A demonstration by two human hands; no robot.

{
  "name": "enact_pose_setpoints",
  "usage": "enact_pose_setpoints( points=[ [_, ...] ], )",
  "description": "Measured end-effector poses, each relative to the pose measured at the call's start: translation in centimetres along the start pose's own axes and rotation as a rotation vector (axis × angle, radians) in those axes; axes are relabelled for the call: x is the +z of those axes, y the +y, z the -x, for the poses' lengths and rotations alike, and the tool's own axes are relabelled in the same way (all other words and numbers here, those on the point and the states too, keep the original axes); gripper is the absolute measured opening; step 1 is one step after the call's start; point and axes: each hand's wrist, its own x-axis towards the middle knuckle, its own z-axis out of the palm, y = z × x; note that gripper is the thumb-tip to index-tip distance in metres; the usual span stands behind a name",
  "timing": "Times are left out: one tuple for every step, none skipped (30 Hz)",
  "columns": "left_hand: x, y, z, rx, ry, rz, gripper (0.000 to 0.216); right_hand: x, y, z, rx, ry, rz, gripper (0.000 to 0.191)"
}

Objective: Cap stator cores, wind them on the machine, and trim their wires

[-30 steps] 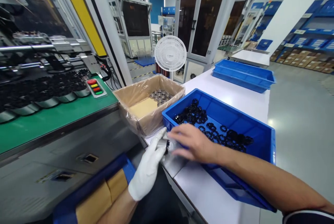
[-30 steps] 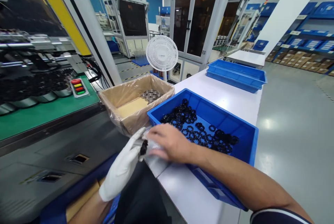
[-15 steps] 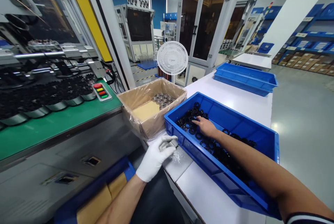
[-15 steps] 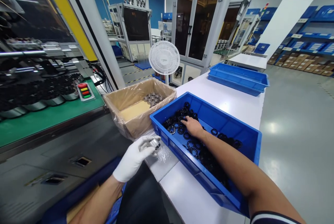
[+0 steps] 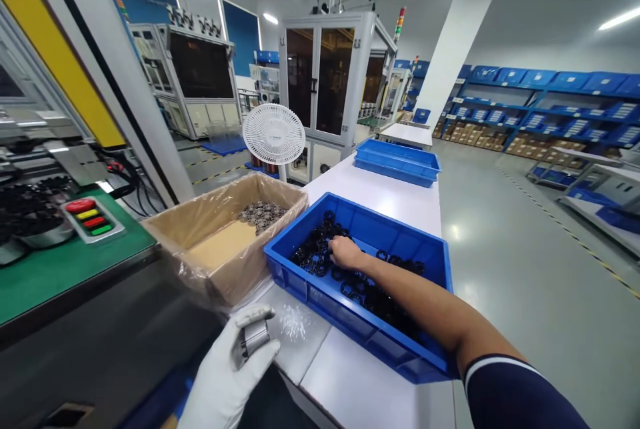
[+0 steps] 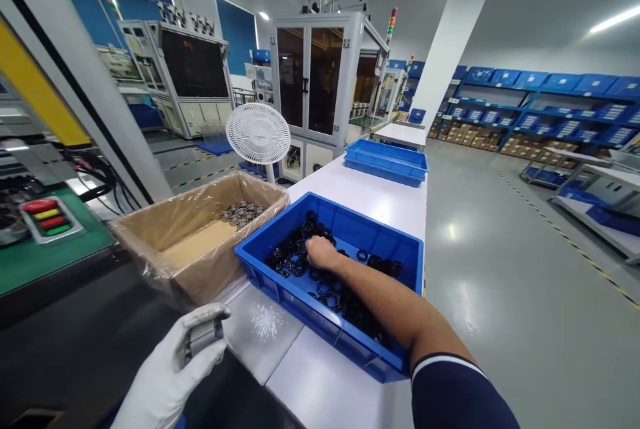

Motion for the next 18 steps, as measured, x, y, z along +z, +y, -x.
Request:
enact_pose_setpoints(
  points=[
    [-0.2, -0.2, -0.1, -0.015, -0.013, 0.015, 0.058, 0.0, -0.4, 0.1, -0.002, -0.002, -0.012, 0.034],
    [-0.4, -0.3, -0.1, -0.023, -0.028, 0.032, 0.06, 0.0, -0.8, 0.2, -0.005, -0.003, -0.023, 0.034],
    [-0.5, -0.5, -0.1, -0.026, -0.046, 0.048, 0.061, -0.1, -1.1, 0.3, -0.007, -0.002, -0.033, 0.033],
    [-0.7, -0.6, -0.2, -0.028, -0.068, 0.061, 0.063, -0.2, -1.4, 0.3, -0.011, 0.0, -0.043, 0.033],
    [-0.7, -0.6, -0.2, -0.027, -0.091, 0.067, 0.063, -0.4, -1.6, 0.4, -0.018, 0.005, -0.053, 0.032],
    [-0.8, -0.5, -0.2, -0.023, -0.111, 0.068, 0.063, -0.6, -1.8, 0.4, -0.029, 0.015, -0.064, 0.032],
    [-0.8, -0.4, -0.1, -0.012, -0.124, 0.063, 0.061, -1.0, -1.9, 0.6, -0.046, 0.032, -0.074, 0.031],
    [-0.8, -0.2, -0.1, 0.008, -0.13, 0.052, 0.058, -1.5, -2.1, 0.8, -0.071, 0.058, -0.086, 0.03],
    [-0.7, 0.1, 0.0, 0.038, -0.13, 0.038, 0.056, -2.0, -2.3, 1.3, -0.104, 0.094, -0.097, 0.028],
    [-0.6, 0.4, 0.1, 0.072, -0.125, 0.027, 0.053, -2.6, -2.6, 1.9, -0.145, 0.143, -0.11, 0.026],
    [-0.4, 0.7, 0.2, 0.104, -0.122, 0.021, 0.05, -3.1, -3.0, 2.7, -0.196, 0.202, -0.125, 0.024],
    [-0.2, 1.0, 0.3, 0.131, -0.126, 0.023, 0.049, -3.6, -3.4, 3.6, -0.256, 0.267, -0.142, 0.024],
    [0.0, 1.3, 0.3, 0.148, -0.133, 0.038, 0.05, -4.1, -4.0, 4.7, -0.328, 0.332, -0.164, 0.025],
    [0.3, 1.5, 0.4, 0.151, -0.147, 0.065, 0.053, -4.4, -4.5, 5.9, -0.407, 0.389, -0.186, 0.027],
    [0.7, 1.6, 0.3, 0.137, -0.168, 0.104, 0.057, -4.5, -5.1, 7.0, -0.49, 0.427, -0.208, 0.029],
    [1.0, 1.7, 0.3, 0.111, -0.195, 0.15, 0.062, -4.6, -5.6, 8.1, -0.578, 0.455, -0.231, 0.031],
    [1.4, 1.7, 0.3, 0.082, -0.223, 0.199, 0.066, -4.6, -6.0, 9.1, -0.673, 0.493, -0.264, 0.031],
    [1.8, 1.8, 0.3, 0.061, -0.243, 0.247, 0.069, -4.5, -6.5, 9.9, -0.769, 0.545, -0.307, 0.032]
  ],
)
